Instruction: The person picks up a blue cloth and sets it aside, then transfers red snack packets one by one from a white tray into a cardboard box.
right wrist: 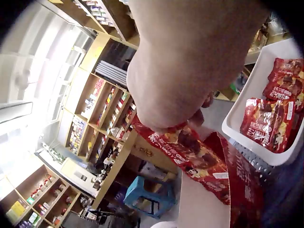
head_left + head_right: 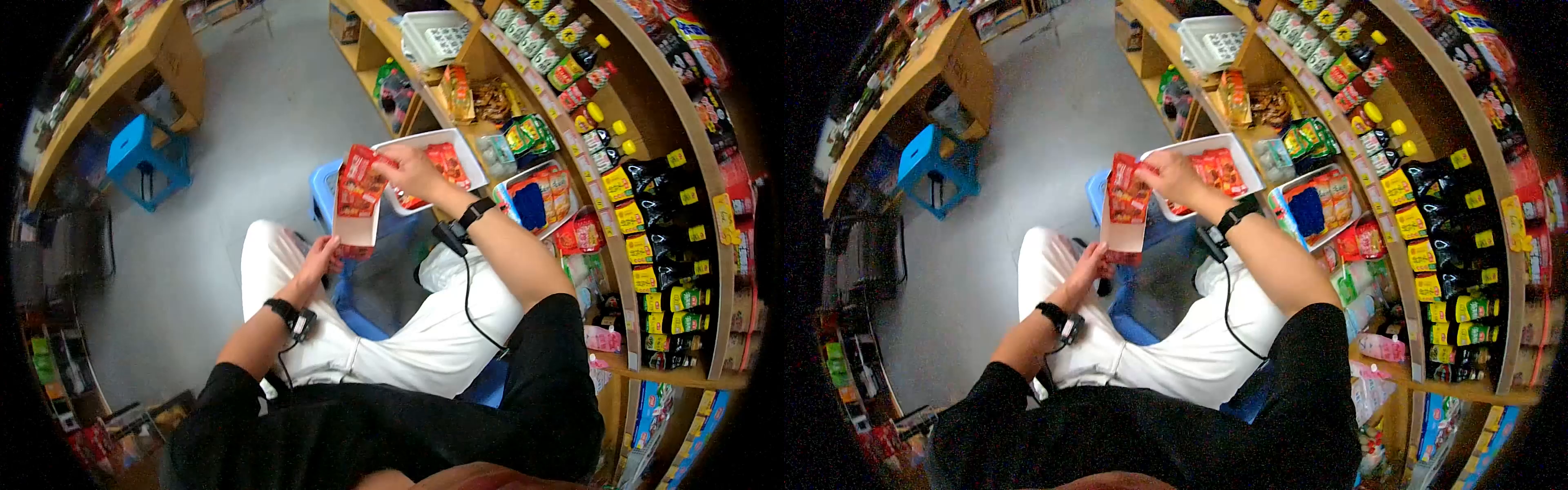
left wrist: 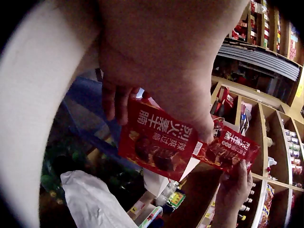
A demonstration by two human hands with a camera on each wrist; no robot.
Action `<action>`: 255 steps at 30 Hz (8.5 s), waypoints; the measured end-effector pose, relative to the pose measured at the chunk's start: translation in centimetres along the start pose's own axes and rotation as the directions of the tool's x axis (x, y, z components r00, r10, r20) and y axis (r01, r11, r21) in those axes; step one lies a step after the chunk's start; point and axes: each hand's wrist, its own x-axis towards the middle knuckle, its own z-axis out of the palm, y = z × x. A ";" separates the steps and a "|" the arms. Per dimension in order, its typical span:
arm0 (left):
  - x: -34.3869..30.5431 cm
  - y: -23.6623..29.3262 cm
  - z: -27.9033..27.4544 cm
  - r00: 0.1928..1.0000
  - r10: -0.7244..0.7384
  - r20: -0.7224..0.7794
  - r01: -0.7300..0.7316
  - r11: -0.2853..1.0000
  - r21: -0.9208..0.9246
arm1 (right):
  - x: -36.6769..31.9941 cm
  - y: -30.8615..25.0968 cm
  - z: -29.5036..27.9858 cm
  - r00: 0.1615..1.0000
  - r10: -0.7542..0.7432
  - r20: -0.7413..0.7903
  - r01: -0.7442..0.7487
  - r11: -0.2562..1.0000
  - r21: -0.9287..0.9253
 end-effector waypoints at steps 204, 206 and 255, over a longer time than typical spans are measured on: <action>0.6 -0.2 0.0 0.997 0.030 -0.071 -0.031 1.000 -0.005 | 0.7 -1.8 -0.2 0.990 0.110 0.085 -0.113 0.993 0.030; -0.1 -0.2 0.0 0.997 0.029 -0.068 -0.029 0.999 -0.012 | 0.4 -1.5 0.7 0.986 0.133 0.104 -0.139 0.989 0.050; -0.3 0.8 0.7 0.996 0.049 -0.074 -0.049 0.999 -0.002 | -0.5 1.0 3.1 0.960 0.129 0.250 0.030 0.836 -0.547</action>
